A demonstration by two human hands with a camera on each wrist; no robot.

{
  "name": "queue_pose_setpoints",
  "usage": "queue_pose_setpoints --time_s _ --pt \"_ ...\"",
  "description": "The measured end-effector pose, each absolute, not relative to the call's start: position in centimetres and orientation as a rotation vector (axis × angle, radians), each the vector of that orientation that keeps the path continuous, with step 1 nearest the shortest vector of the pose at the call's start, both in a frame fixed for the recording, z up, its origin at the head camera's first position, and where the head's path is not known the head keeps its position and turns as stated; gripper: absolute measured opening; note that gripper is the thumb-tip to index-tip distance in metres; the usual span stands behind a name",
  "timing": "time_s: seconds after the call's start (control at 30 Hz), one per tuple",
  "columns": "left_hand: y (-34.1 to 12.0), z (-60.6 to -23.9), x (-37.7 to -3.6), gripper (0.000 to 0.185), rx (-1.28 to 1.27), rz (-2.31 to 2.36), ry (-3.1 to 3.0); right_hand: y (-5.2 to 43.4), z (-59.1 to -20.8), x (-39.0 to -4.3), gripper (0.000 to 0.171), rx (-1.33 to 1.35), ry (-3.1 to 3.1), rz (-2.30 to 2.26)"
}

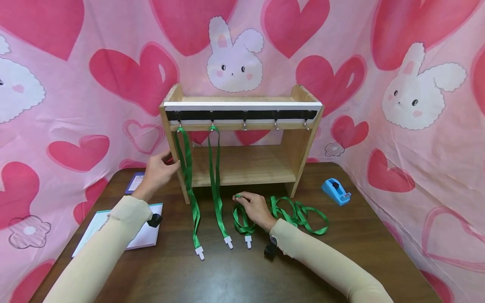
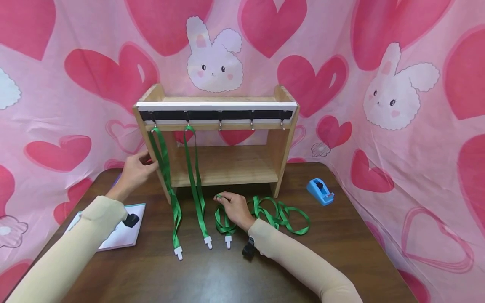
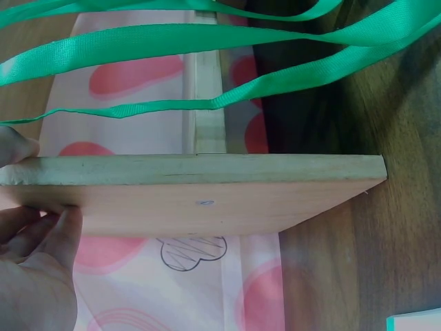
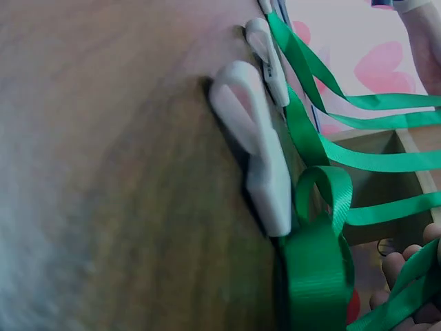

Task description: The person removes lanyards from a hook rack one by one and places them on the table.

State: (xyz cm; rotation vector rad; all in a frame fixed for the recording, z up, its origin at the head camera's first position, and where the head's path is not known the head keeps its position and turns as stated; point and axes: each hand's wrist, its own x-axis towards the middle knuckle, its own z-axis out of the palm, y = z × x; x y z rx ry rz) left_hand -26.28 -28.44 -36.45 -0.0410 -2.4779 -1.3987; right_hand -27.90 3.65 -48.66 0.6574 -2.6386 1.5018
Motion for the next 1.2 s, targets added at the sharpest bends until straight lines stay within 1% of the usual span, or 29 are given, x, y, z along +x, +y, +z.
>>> queue_pose_setpoints --time_s 0.73,1.2 --pt "-28.5 -36.5 -26.3 0.061 -0.047 -1.384 -2.466 4.5 -49.4 -27.4 0.021 0.484 -2.766 1.516" --pt "-28.5 -36.6 -26.4 0.060 -0.050 -1.393 -2.471 4.8 -48.7 -26.8 0.039 0.483 -2.754 1.698"
